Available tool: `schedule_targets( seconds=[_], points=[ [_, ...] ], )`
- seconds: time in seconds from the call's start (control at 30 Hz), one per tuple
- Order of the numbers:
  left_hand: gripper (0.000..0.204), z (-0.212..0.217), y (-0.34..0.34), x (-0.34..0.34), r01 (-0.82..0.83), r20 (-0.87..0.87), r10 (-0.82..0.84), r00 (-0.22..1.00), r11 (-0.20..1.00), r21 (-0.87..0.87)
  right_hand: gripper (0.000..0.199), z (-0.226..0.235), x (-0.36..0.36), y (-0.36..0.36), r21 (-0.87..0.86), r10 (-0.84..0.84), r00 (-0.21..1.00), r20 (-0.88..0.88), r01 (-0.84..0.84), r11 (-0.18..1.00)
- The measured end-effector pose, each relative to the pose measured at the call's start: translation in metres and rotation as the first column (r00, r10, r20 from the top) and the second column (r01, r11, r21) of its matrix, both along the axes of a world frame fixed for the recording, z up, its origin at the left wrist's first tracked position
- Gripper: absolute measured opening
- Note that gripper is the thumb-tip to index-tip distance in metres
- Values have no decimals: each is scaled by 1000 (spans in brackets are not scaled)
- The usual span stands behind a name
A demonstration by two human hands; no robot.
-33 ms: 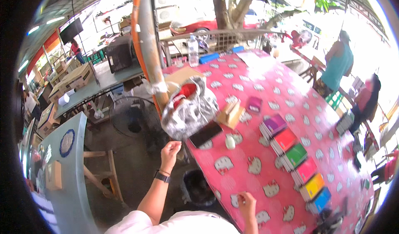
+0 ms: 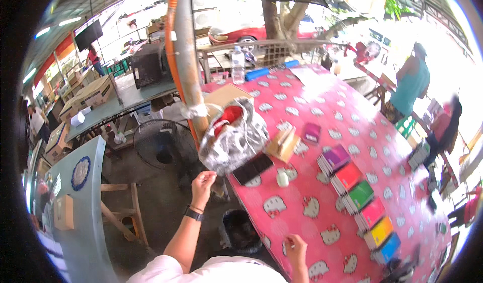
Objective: The person stacks colorful notebooks on a table, places them into plastic bags, and seals the bags. They then move to a stack of cardboard boxes, pick one up, and carry it across the room.
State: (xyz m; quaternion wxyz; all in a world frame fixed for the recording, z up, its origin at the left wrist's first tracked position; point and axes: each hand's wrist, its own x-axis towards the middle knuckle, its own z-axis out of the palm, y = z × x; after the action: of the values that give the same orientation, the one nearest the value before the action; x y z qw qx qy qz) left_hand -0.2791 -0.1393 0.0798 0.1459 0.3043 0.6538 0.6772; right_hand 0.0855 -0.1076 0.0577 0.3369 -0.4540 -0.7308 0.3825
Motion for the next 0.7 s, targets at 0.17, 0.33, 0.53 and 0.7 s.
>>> schedule_targets(
  seconds=[0.17, 0.33, 0.53, 0.7],
  points=[
    [29, 24, -20, -106, -136, 192, 111, 975, 983, 121, 10, 36, -124, 42, 32, 108, 994, -36, -107, 994],
    [46, 9, -74, -128, -294, 137, 293, 946, 956, -17, 8, 41, -192, 80, 58, 294, 956, 19, -295, 954],
    [54, -50, -133, -129, -451, 311, 458, 833, 887, -97, 7, 51, -266, 118, 142, 451, 892, 29, -450, 882],
    [37, -91, -116, -190, -424, 523, 354, 775, 906, 14, 54, 90, -351, 204, 560, 65, 983, 172, -152, 814]
  ],
)
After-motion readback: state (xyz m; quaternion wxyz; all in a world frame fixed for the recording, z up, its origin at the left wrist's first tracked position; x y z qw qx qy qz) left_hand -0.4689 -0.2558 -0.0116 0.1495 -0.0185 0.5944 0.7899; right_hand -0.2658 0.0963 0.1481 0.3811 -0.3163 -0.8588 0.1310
